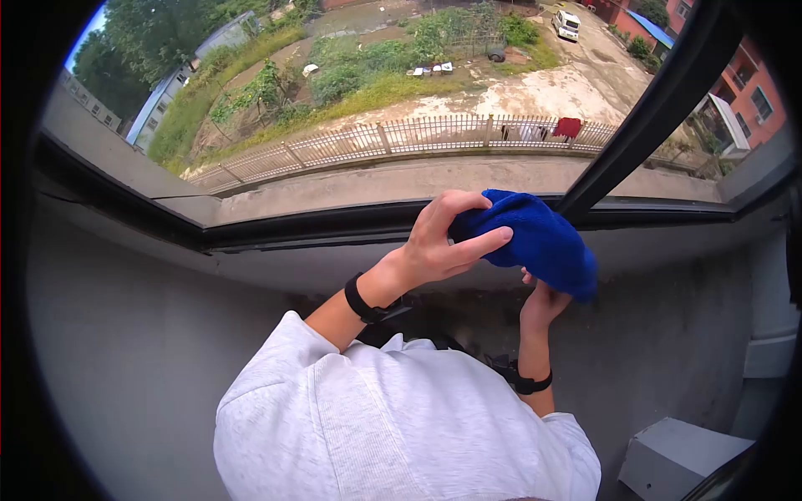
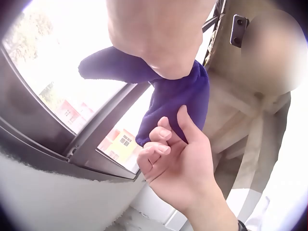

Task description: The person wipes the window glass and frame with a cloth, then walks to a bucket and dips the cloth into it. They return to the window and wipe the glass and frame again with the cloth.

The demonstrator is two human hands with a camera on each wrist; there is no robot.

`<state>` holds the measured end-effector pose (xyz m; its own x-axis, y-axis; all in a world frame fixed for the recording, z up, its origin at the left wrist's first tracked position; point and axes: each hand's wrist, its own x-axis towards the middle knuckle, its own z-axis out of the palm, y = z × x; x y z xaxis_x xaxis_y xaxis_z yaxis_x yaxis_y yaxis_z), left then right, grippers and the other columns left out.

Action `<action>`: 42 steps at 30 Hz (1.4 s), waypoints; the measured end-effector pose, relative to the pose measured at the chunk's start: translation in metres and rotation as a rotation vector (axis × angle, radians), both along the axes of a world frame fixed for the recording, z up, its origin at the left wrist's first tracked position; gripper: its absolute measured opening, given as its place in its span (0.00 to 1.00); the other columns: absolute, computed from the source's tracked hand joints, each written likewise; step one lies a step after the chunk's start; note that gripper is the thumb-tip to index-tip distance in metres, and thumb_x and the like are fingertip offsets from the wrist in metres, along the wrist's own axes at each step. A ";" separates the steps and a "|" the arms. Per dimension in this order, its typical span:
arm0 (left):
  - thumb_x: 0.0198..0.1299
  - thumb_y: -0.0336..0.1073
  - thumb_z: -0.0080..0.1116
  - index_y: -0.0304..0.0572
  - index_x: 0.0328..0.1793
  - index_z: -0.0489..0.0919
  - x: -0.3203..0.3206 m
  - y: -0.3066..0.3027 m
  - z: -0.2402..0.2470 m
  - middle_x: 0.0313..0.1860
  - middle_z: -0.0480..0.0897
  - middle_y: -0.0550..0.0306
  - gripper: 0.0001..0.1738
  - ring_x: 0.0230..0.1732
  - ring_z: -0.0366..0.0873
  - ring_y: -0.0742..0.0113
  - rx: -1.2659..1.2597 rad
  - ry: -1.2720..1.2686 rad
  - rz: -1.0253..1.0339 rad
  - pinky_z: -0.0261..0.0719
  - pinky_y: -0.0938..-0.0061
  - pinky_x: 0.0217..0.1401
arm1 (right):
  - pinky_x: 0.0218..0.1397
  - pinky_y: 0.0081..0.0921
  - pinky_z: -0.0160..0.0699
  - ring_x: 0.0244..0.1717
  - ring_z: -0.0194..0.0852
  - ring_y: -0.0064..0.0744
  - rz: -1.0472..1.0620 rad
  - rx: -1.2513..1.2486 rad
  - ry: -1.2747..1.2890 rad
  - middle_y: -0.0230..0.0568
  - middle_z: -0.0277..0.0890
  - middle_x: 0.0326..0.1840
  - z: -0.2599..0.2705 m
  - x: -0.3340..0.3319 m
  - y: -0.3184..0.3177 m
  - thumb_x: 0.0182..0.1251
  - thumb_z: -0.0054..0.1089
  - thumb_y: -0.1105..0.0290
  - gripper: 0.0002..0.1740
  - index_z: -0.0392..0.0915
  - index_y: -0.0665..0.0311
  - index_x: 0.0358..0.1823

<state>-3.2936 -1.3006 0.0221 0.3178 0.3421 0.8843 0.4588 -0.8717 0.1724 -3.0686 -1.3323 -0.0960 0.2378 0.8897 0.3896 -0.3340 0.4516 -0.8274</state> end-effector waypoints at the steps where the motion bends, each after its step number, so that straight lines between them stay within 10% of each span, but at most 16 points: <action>1: 0.43 0.23 0.76 0.57 0.61 0.87 -0.018 -0.005 0.000 0.60 0.74 0.45 0.34 0.54 0.79 0.48 0.033 0.052 0.039 0.82 0.60 0.56 | 0.54 0.26 0.84 0.47 0.84 0.27 0.020 0.008 -0.003 0.42 0.82 0.55 0.000 -0.017 0.005 0.72 0.63 0.81 0.24 0.71 0.71 0.67; 8: 0.51 0.33 0.81 0.67 0.57 0.88 -0.205 -0.059 0.032 0.63 0.70 0.54 0.26 0.61 0.73 0.53 0.467 -0.031 0.461 0.81 0.57 0.63 | 0.67 0.32 0.76 0.64 0.79 0.36 -0.072 0.519 -0.271 0.45 0.79 0.64 0.060 -0.234 0.043 0.71 0.66 0.78 0.21 0.77 0.69 0.64; 10: 0.57 0.30 0.71 0.61 0.60 0.88 -0.273 -0.086 0.053 0.65 0.67 0.53 0.24 0.69 0.66 0.50 0.482 -0.046 0.713 0.69 0.48 0.79 | 0.67 0.31 0.76 0.63 0.80 0.35 0.210 0.307 -0.298 0.43 0.82 0.61 0.116 -0.300 0.032 0.67 0.69 0.78 0.18 0.81 0.67 0.58; 13: 0.68 0.36 0.58 0.44 0.70 0.82 -0.366 -0.102 0.075 0.72 0.66 0.47 0.24 0.76 0.62 0.40 0.599 -0.024 1.087 0.48 0.36 0.86 | 0.27 0.19 0.81 0.30 0.85 0.25 0.553 0.270 -0.348 0.43 0.87 0.36 0.208 -0.388 0.011 0.72 0.62 0.82 0.04 0.83 0.73 0.45; 15: 0.70 0.39 0.57 0.35 0.78 0.72 -0.415 -0.111 0.083 0.82 0.61 0.39 0.32 0.83 0.54 0.29 0.367 0.089 1.377 0.43 0.33 0.85 | 0.27 0.19 0.83 0.33 0.87 0.26 0.733 0.183 -0.340 0.44 0.88 0.38 0.237 -0.446 -0.004 0.75 0.63 0.76 0.06 0.83 0.73 0.47; 19: 0.70 0.43 0.57 0.28 0.84 0.60 -0.437 -0.116 0.073 0.87 0.53 0.31 0.41 0.86 0.42 0.21 0.234 0.060 1.387 0.41 0.31 0.84 | 0.32 0.23 0.87 0.36 0.89 0.31 0.935 -0.004 -0.031 0.44 0.89 0.39 0.237 -0.509 -0.023 0.76 0.63 0.71 0.11 0.85 0.73 0.49; 25: 0.76 0.55 0.46 0.21 0.86 0.48 -0.443 -0.112 0.066 0.86 0.52 0.26 0.48 0.85 0.44 0.18 0.335 -0.027 0.796 0.44 0.31 0.84 | 0.34 0.23 0.85 0.32 0.88 0.30 0.921 -0.128 -0.016 0.45 0.89 0.39 0.243 -0.500 -0.028 0.74 0.64 0.69 0.12 0.86 0.73 0.47; 30: 0.80 0.53 0.42 0.74 0.81 0.73 -0.327 -0.031 0.077 0.84 0.67 0.50 0.26 0.86 0.48 0.25 0.432 0.023 0.950 0.27 0.27 0.84 | 0.30 0.25 0.82 0.28 0.87 0.33 0.760 -0.066 0.001 0.47 0.90 0.40 0.217 -0.371 0.029 0.76 0.58 0.69 0.13 0.87 0.73 0.46; 35: 0.77 0.54 0.48 0.72 0.79 0.76 -0.138 0.041 0.079 0.85 0.67 0.54 0.26 0.86 0.50 0.29 0.357 0.074 0.896 0.24 0.32 0.85 | 0.29 0.22 0.78 0.30 0.86 0.31 0.533 -0.100 0.277 0.45 0.89 0.38 0.196 -0.201 0.091 0.80 0.49 0.61 0.20 0.86 0.69 0.44; 37: 0.76 0.52 0.51 0.76 0.79 0.75 -0.075 0.057 0.091 0.85 0.68 0.60 0.26 0.86 0.55 0.39 0.349 0.111 0.825 0.29 0.35 0.85 | 0.30 0.21 0.78 0.22 0.80 0.29 0.090 -0.011 0.351 0.45 0.86 0.28 0.202 -0.160 0.093 0.79 0.53 0.66 0.16 0.84 0.71 0.41; 42: 0.67 0.45 0.58 0.71 0.80 0.73 0.065 0.100 0.073 0.86 0.66 0.63 0.33 0.86 0.57 0.51 0.274 0.177 0.581 0.36 0.43 0.85 | 0.60 0.34 0.80 0.56 0.78 0.41 -0.952 0.421 -0.475 0.49 0.74 0.58 0.153 -0.062 0.105 0.76 0.62 0.74 0.12 0.76 0.70 0.56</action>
<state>-3.2286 -1.2001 0.0952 0.2976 0.2722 0.9151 0.8684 -0.4755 -0.1410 -3.1301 -1.2269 0.0567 0.4944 0.2055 0.8446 0.5979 0.6248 -0.5021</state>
